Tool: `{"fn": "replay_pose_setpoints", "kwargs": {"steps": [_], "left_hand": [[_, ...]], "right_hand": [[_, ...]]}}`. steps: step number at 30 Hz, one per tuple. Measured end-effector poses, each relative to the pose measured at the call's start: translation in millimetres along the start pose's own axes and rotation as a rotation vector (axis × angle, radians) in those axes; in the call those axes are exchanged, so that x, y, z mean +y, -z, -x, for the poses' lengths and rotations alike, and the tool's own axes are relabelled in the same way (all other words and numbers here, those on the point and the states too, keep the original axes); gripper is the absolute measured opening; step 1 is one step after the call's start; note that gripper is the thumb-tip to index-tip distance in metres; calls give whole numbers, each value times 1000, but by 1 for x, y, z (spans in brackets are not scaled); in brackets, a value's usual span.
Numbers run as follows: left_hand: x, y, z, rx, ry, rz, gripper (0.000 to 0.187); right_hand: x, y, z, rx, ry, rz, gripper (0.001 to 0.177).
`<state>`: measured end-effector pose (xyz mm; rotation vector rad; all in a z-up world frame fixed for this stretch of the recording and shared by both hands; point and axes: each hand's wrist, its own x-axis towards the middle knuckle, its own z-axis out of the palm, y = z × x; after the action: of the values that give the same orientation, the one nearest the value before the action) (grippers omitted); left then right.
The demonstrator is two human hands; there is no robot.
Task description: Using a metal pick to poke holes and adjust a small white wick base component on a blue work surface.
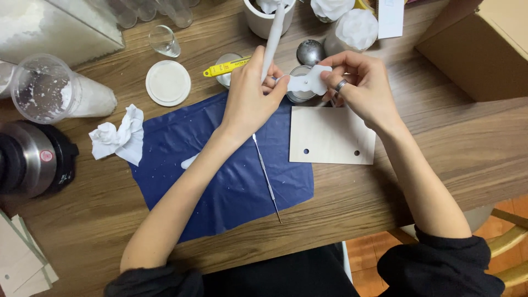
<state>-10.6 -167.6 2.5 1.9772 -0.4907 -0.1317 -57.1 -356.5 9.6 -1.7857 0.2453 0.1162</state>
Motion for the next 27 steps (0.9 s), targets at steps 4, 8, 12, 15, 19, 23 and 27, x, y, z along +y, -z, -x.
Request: {"fn": "replay_pose_setpoints", "kwargs": {"steps": [4, 8, 12, 15, 19, 23, 27], "left_hand": [[0, 1, 0, -4, 6, -7, 20], [-1, 1, 1, -12, 28, -19, 19], [5, 8, 6, 1, -88, -158, 23], [25, 32, 34, 15, -124, -384, 23], [6, 81, 79, 59, 24, -580, 22], [-31, 133, 96, 182, -9, -514, 24], [-64, 156, 92, 221, -14, -571, 11]], "right_hand": [[-6, -1, 0, 13, -41, -4, 10], [-4, -3, -2, 0, -24, 2, 8], [-6, 0, 2, -14, 24, -7, 7], [-9, 15, 9, 86, 93, 258, 5], [-10, 32, 37, 211, 272, 441, 12], [-2, 30, 62, 274, 410, 583, 8], [1, 2, 80, 151, 590, 626, 8]]}}
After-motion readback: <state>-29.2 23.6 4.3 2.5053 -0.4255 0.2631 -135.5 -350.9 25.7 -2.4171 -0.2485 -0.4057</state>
